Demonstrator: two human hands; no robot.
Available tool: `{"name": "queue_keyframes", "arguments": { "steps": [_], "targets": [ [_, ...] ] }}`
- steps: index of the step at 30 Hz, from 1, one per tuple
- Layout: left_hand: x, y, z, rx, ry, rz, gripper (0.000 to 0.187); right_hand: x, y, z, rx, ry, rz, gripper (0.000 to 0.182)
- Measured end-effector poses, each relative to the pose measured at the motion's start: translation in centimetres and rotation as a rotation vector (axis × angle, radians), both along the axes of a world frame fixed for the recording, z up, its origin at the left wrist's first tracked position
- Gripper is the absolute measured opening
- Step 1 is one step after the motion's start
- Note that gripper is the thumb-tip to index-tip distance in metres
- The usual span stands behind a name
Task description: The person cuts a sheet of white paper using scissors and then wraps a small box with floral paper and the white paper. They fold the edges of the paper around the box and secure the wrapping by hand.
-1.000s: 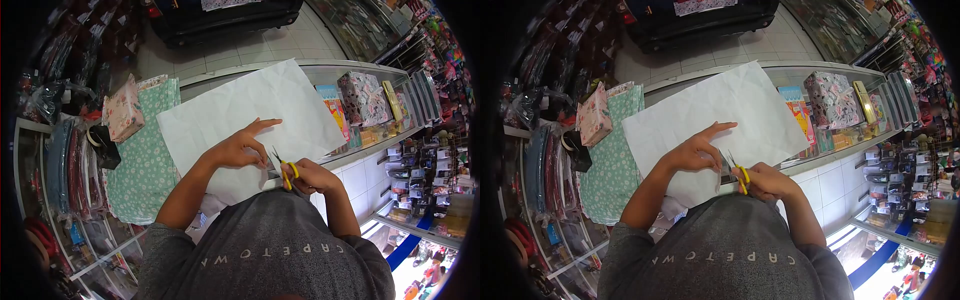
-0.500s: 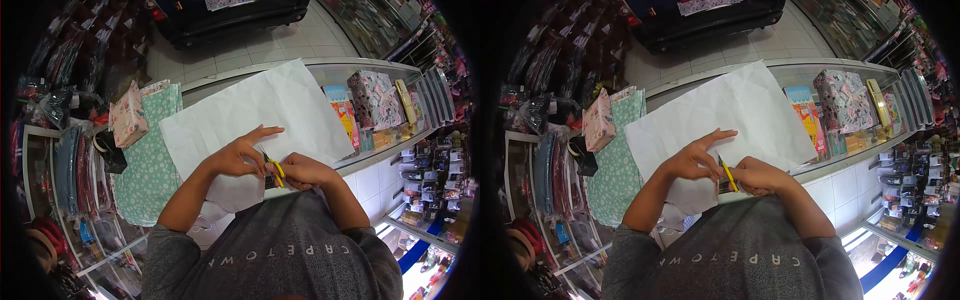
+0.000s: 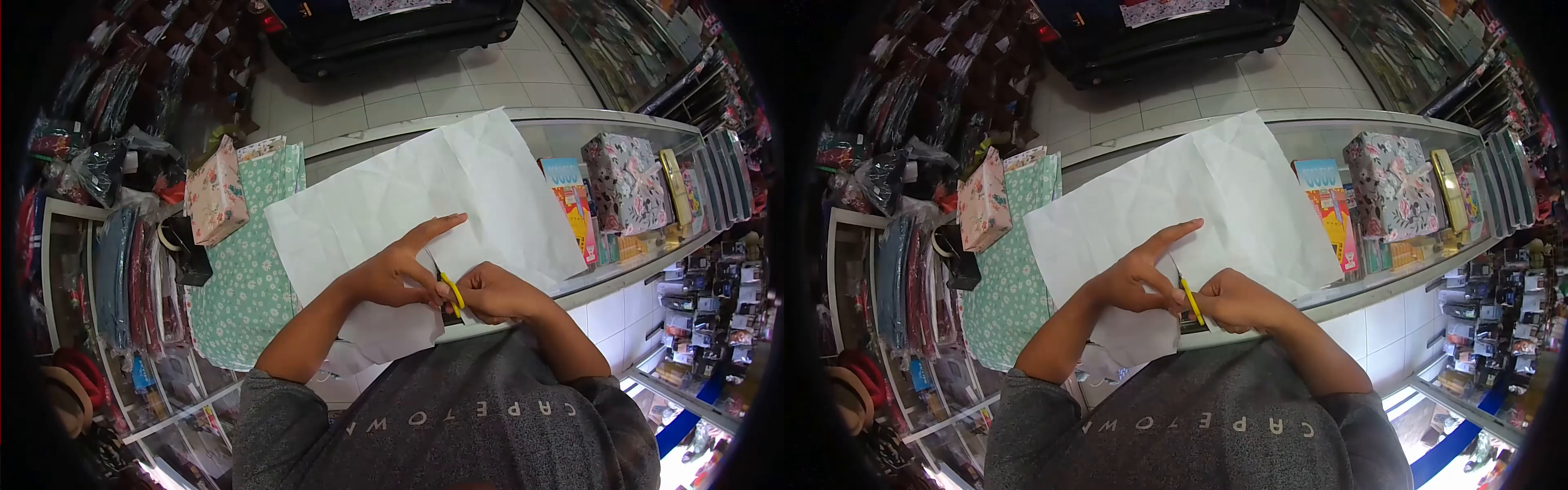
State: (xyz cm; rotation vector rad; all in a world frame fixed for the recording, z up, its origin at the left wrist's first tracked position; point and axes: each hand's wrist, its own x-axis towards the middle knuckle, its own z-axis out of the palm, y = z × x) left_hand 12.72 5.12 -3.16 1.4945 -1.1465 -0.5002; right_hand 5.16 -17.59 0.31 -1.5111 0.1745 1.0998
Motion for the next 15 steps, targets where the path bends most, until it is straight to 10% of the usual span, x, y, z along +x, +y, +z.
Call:
{"name": "queue_keyframes", "arguments": {
  "steps": [15],
  "targets": [
    [-0.2,-0.3,0.1,0.011,-0.063,-0.005,0.024,-0.7,0.0,-1.4,0.145,0.05,-0.052,0.058]
  ]
}}
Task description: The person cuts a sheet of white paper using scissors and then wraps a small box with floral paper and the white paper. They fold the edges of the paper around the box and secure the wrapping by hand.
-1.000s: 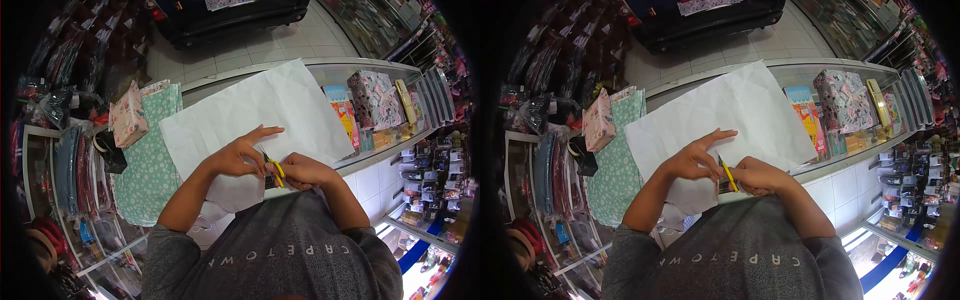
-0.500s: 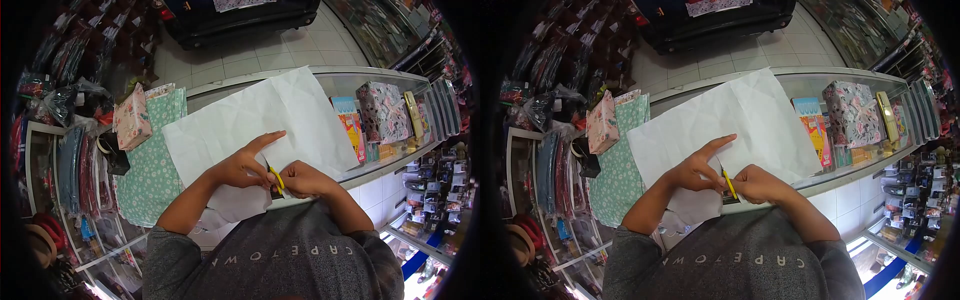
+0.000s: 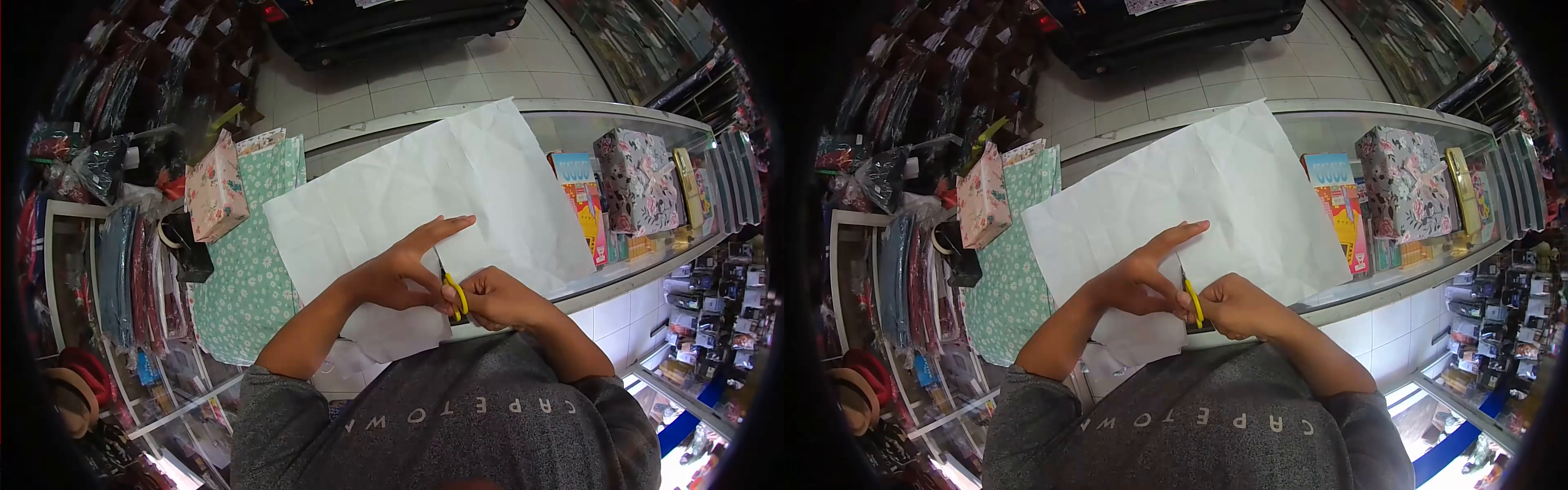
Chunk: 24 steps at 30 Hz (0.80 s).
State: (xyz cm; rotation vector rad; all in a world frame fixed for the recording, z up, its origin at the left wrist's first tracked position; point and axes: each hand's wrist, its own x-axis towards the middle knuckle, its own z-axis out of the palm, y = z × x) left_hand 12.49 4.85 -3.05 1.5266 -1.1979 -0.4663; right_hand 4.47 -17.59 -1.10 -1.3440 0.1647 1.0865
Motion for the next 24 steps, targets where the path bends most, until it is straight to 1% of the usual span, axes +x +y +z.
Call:
{"name": "queue_keyframes", "arguments": {
  "steps": [4,7,10,12,16,18,21,24],
  "targets": [
    [0.07,0.04,-0.01,0.004,-0.013,-0.005,0.025,0.03,0.02,0.22,-0.065,-0.044,0.019,0.057],
    [-0.01,0.06,-0.02,0.016,-0.019,-0.011,0.026,-0.02,0.08,0.44,-0.113,-0.07,0.039,0.06],
    [0.07,0.0,-0.3,-0.007,-0.021,-0.003,0.028,-0.06,-0.08,0.13,-0.082,-0.042,0.01,0.059],
    [0.17,0.03,-0.26,0.005,-0.036,-0.017,0.028,-0.05,-0.14,0.13,-0.086,-0.042,0.003,0.054],
    [0.1,0.03,-0.14,0.005,-0.031,-0.014,0.028,-0.06,0.0,0.29,-0.082,-0.047,-0.002,0.053],
    [0.09,-0.03,0.07,0.026,-0.013,-0.026,0.021,-0.02,0.01,0.51,-0.068,-0.063,-0.006,0.057],
    [0.08,0.03,0.12,0.034,-0.028,-0.021,0.024,-0.14,-0.12,0.13,-0.057,-0.059,-0.018,0.055],
    [0.16,0.11,0.2,0.037,-0.02,-0.033,0.023,-0.35,-0.15,0.1,-0.029,-0.044,-0.037,0.052]
  ]
}}
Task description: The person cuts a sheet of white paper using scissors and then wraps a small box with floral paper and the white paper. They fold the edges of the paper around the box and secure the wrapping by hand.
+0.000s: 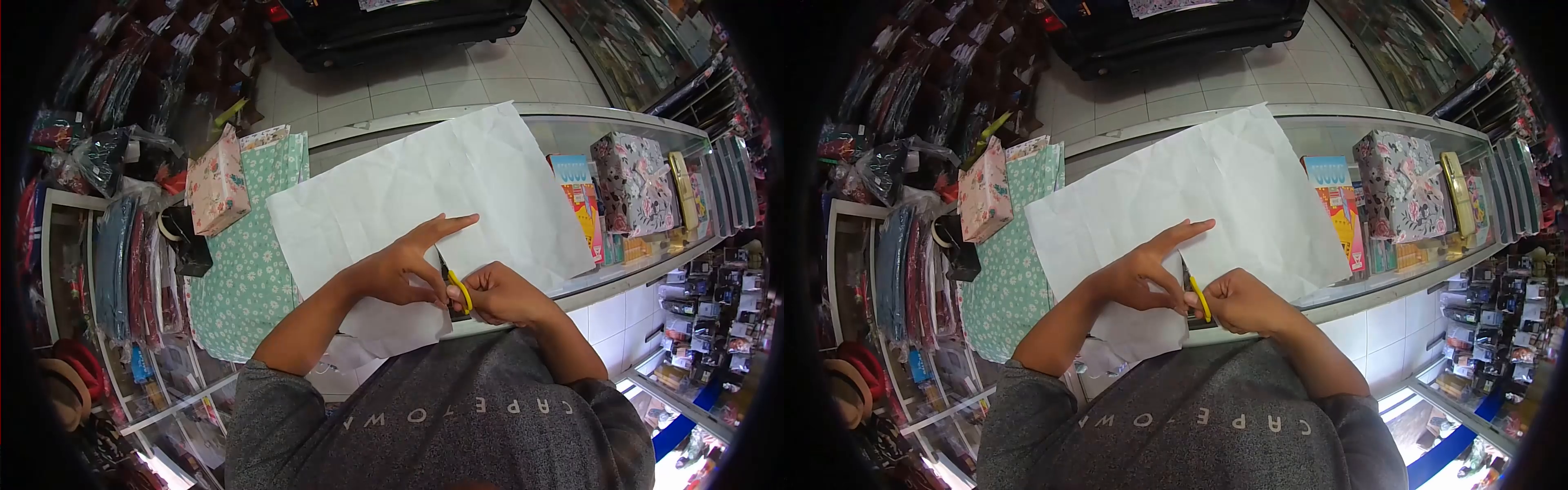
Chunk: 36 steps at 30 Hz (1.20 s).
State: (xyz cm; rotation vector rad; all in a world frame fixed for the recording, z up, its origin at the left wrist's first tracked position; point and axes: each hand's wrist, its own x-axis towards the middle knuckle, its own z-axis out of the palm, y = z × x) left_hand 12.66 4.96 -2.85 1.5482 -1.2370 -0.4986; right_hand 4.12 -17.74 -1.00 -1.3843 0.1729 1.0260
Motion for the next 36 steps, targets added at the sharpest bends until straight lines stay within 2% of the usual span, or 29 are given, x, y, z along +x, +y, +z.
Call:
{"name": "queue_keyframes", "arguments": {
  "steps": [4,8,17,19,22,25,28,30,36],
  "targets": [
    [0.1,0.0,0.0,-0.009,0.003,0.002,0.023,-0.1,-0.1,0.5,0.022,0.084,-0.014,0.051],
    [0.0,0.2,-0.1,-0.027,0.07,0.003,0.018,-0.2,0.1,0.5,-0.022,0.057,0.003,0.048],
    [-0.1,0.2,-0.1,-0.061,0.113,-0.015,0.017,0.4,0.6,1.1,-0.097,0.073,-0.047,0.056],
    [-0.1,0.2,-0.1,-0.059,0.123,-0.015,0.017,0.7,1.0,2.1,-0.132,0.071,-0.073,0.064],
    [-0.1,0.2,-0.3,-0.064,0.136,-0.017,0.017,0.8,1.2,1.3,-0.09,0.08,-0.088,0.063],
    [-0.1,0.3,-0.6,-0.085,0.126,-0.01,0.017,1.2,1.4,2.3,-0.111,0.082,-0.083,0.06],
    [-0.2,0.3,-0.4,-0.083,0.102,0.01,0.016,0.7,1.3,0.1,-0.02,0.059,-0.11,0.057],
    [-0.2,0.3,0.0,-0.058,-0.054,0.061,0.016,0.6,1.3,-0.3,-0.014,0.052,-0.102,0.056],
    [-0.5,0.0,-0.3,-0.107,-0.11,0.111,0.015,0.4,1.4,0.2,0.016,0.048,-0.113,0.051]
  ]
}}
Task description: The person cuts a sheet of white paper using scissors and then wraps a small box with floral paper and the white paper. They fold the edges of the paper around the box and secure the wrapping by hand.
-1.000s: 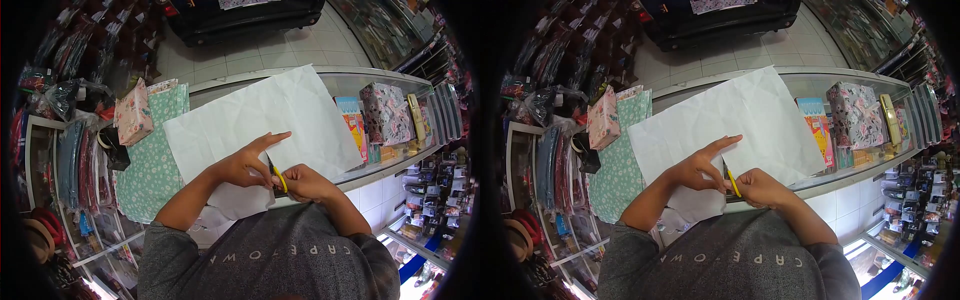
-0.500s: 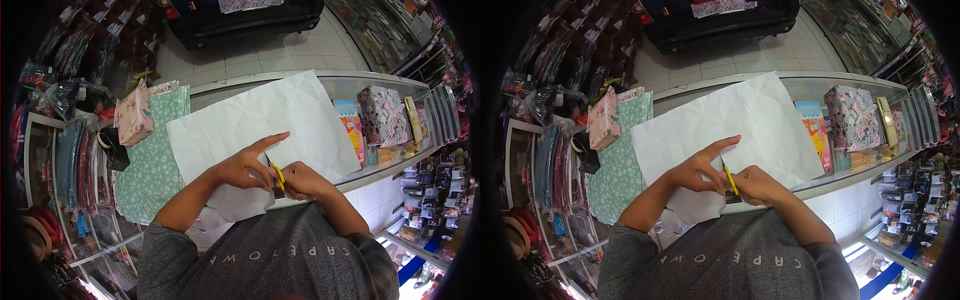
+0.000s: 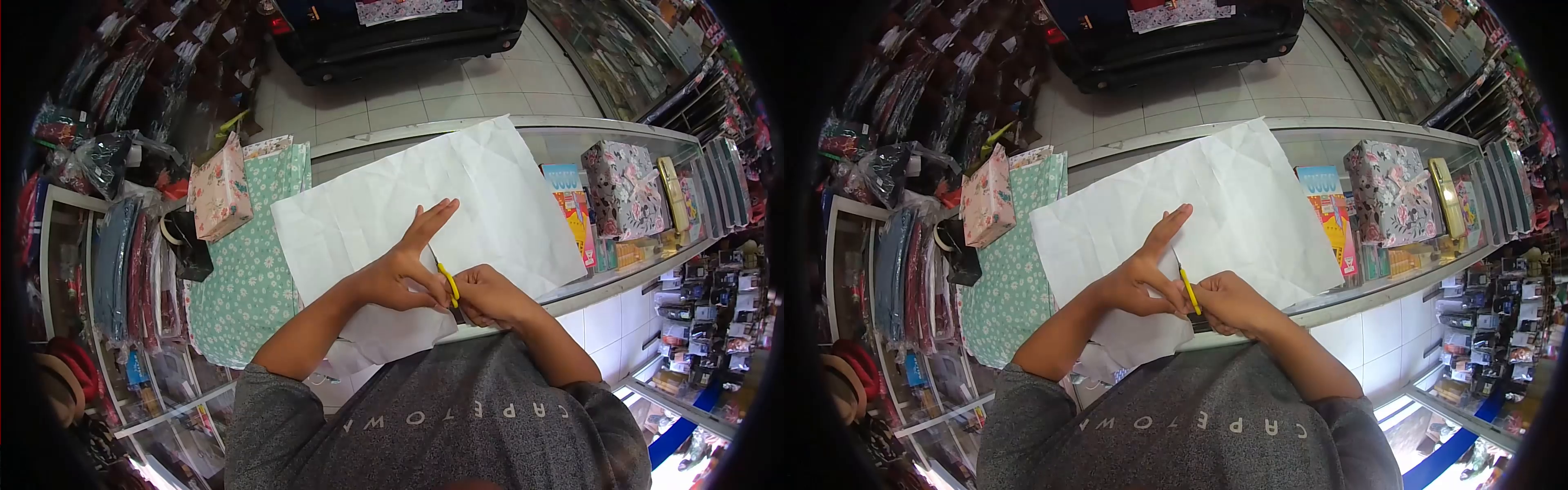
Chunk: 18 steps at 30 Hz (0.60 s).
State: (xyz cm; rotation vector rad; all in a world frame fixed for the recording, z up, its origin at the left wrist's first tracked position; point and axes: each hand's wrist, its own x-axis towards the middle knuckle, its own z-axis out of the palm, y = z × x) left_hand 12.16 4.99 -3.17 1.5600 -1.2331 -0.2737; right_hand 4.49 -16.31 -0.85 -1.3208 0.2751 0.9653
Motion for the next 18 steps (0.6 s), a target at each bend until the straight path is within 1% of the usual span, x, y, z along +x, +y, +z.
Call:
{"name": "queue_keyframes", "arguments": {
  "steps": [5,7,11,13,14,16,18],
  "targets": [
    [-0.02,-0.01,0.1,0.002,0.019,0.004,0.015,-0.06,-0.18,0.09,-0.018,-0.004,0.011,0.047],
    [0.17,0.14,0.21,0.089,-0.02,-0.028,0.015,-0.23,-0.23,-0.49,0.026,-0.001,-0.018,0.046],
    [0.28,0.13,0.23,0.102,-0.027,-0.04,0.015,-0.27,0.1,-0.29,0.032,0.039,-0.039,0.045],
    [0.26,0.17,0.32,0.077,0.012,-0.049,0.016,-0.27,0.29,0.36,-0.112,0.014,0.03,0.045],
    [0.21,0.13,0.29,0.078,0.01,-0.05,0.016,-0.24,0.25,0.17,-0.111,0.013,0.029,0.045],
    [0.0,0.03,0.15,0.008,0.067,-0.026,0.017,-0.18,0.12,-0.38,0.012,0.037,0.019,0.049],
    [-0.14,0.11,0.2,0.007,0.065,-0.032,0.017,0.14,0.1,0.09,-0.004,0.074,0.003,0.052]
  ]
}}
